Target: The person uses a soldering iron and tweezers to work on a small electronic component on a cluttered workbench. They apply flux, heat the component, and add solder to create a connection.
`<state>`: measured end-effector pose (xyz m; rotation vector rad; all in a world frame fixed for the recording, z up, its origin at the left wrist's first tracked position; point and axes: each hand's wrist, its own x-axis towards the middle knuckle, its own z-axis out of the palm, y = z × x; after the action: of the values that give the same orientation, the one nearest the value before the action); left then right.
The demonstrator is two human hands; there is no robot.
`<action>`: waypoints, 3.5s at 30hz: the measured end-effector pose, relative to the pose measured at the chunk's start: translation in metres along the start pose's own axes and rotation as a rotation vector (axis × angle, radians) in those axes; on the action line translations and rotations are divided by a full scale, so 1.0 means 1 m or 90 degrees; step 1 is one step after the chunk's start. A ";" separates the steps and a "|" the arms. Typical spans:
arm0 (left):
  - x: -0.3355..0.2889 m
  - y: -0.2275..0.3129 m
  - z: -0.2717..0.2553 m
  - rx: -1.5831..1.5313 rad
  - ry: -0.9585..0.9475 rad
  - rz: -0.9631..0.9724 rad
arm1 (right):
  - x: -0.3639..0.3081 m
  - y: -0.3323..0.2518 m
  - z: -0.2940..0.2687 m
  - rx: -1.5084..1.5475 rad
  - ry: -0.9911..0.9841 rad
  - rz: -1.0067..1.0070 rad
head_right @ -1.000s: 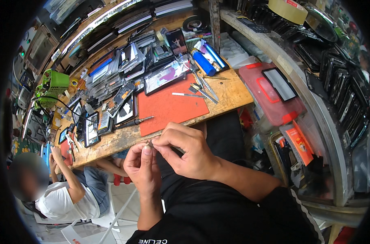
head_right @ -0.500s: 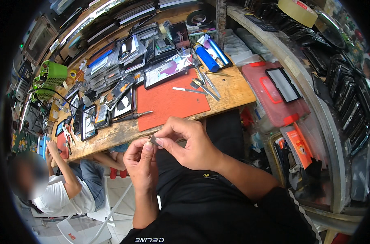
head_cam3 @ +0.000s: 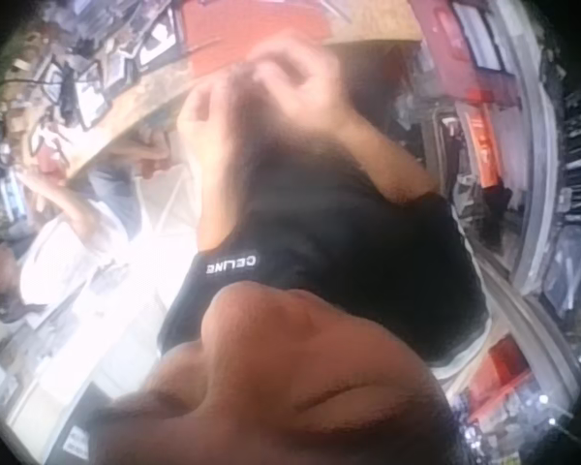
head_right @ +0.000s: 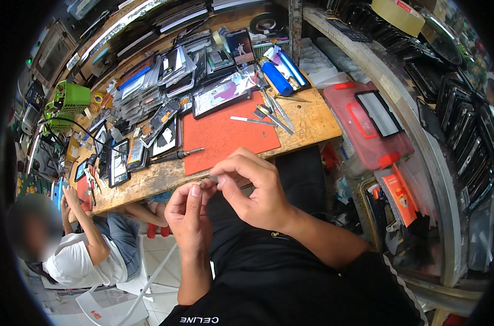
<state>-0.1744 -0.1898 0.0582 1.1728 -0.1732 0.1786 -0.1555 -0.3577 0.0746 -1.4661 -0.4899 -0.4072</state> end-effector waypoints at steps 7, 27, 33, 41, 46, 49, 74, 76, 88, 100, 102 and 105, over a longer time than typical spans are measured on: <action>0.000 0.011 -0.004 0.255 -0.048 0.093 | 0.006 -0.007 -0.011 -0.157 -0.066 -0.053; -0.009 -0.001 0.010 0.490 0.070 0.430 | -0.008 -0.004 0.004 -0.357 0.024 -0.355; -0.010 -0.002 0.007 0.439 0.076 0.412 | -0.009 -0.004 0.004 -0.350 0.017 -0.363; -0.010 -0.001 0.004 0.265 0.126 0.298 | -0.009 -0.002 -0.001 -0.393 0.031 -0.400; -0.019 0.004 0.002 0.188 0.060 0.078 | -0.009 0.001 -0.001 -0.461 0.034 -0.451; -0.020 0.004 0.004 0.126 0.043 0.023 | -0.010 0.005 0.005 -0.477 0.038 -0.471; 0.037 -0.046 -0.043 0.250 0.093 -0.093 | 0.096 0.095 -0.029 -0.483 -0.187 -0.019; 0.046 -0.039 -0.043 0.233 0.066 -0.149 | 0.093 0.086 -0.020 -0.234 -0.354 0.205; 0.071 -0.035 -0.052 0.453 -0.021 0.030 | 0.102 0.109 0.004 0.153 -0.287 0.651; 0.093 -0.058 -0.071 0.827 -0.108 0.486 | 0.102 0.104 -0.001 -0.029 -0.257 0.534; 0.097 -0.060 -0.072 0.834 -0.115 0.477 | 0.103 0.101 -0.010 -0.130 -0.225 0.486; 0.100 -0.063 -0.072 0.839 -0.117 0.463 | 0.101 0.103 -0.020 -0.194 -0.183 0.403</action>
<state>-0.0598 -0.1422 -0.0029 2.3987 -0.7127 0.9231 -0.0133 -0.3666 0.0428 -1.8922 -0.1681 0.2466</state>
